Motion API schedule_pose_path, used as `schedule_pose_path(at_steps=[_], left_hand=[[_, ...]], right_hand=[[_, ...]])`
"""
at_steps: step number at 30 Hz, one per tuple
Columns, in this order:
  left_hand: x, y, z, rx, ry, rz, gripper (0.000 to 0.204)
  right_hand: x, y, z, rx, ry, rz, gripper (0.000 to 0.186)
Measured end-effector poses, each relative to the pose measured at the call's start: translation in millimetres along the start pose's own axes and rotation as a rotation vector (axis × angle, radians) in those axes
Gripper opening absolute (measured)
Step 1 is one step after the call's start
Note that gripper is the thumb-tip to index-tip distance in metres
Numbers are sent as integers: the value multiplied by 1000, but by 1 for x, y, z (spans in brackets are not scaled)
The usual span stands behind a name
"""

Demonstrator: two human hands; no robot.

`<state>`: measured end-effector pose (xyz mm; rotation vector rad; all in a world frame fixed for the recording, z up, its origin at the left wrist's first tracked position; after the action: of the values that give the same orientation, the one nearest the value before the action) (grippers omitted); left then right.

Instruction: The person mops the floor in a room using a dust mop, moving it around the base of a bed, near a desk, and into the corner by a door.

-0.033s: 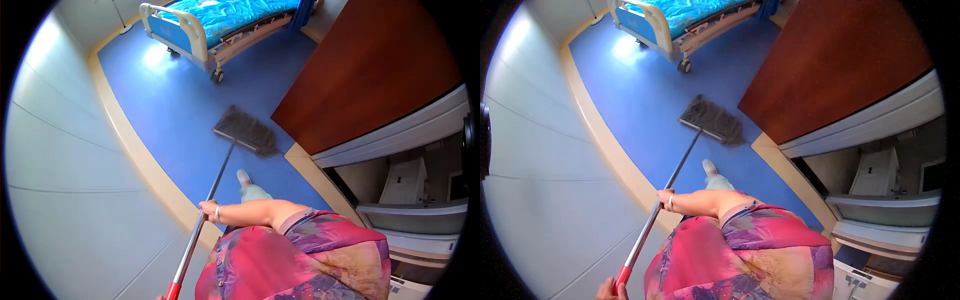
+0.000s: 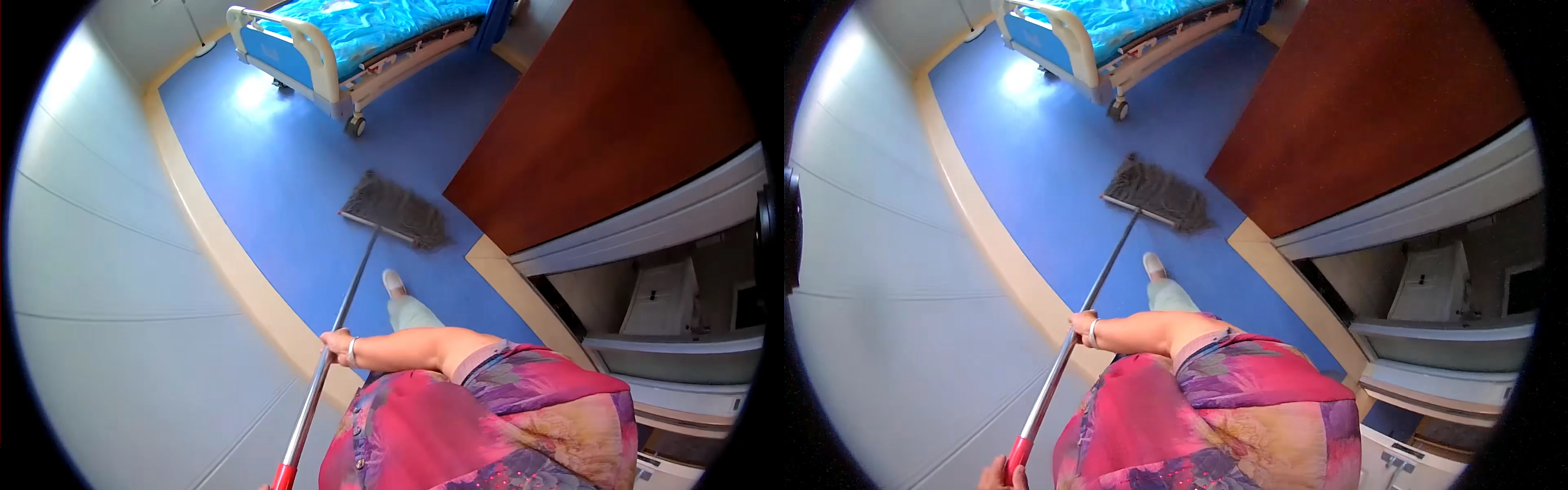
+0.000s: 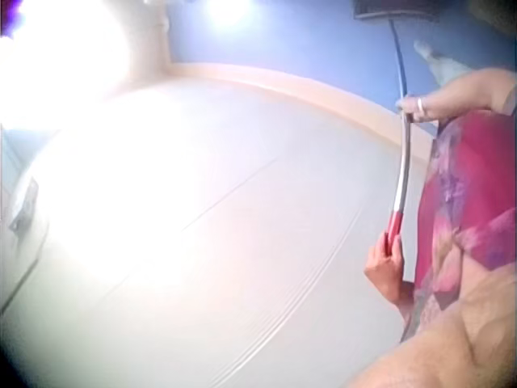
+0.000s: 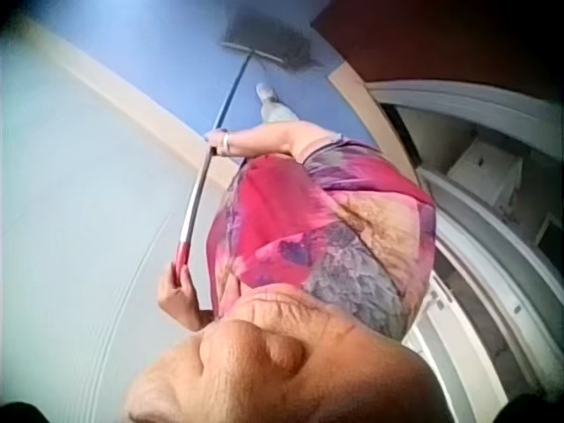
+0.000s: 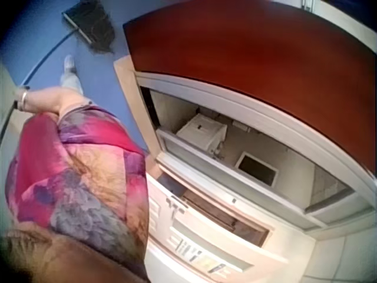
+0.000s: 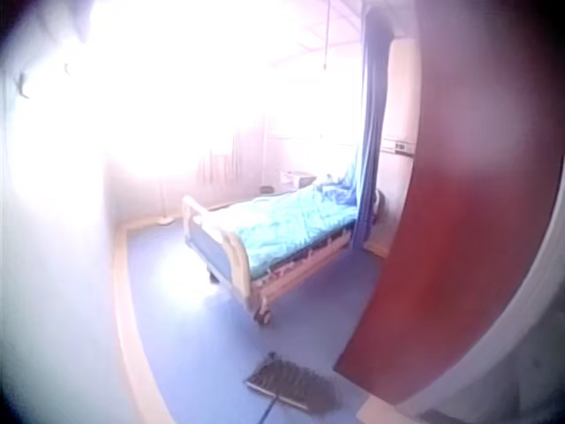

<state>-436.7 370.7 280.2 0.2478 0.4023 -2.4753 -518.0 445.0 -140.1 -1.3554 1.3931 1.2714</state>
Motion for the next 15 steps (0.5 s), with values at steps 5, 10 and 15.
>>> schedule_pose_path(at_steps=[5, 10, 15], left_hand=[[-38, 2, -12, -5, 33, 70, 25], [-59, 14, -30, -8, 67, 66, 25], [-51, -12, -38, -124, 82, -70, 27]], right_hand=[[-17, -17, 7, -67, 59, 24, 11], [-7, -28, 43, -137, 39, 53, 13], [-19, -3, 90, 39, 76, 116, 13]])
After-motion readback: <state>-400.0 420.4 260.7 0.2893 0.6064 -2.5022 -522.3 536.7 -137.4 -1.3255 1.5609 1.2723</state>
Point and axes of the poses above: each hand's wrist, its own x-axis towards the middle knuckle, its own z-axis out of the back of the hand, y = z × x, the point moved 9 cm from there along x, towards the middle knuckle, and after that the axes turned 9 degrees about -x, right-handed, at the moved point
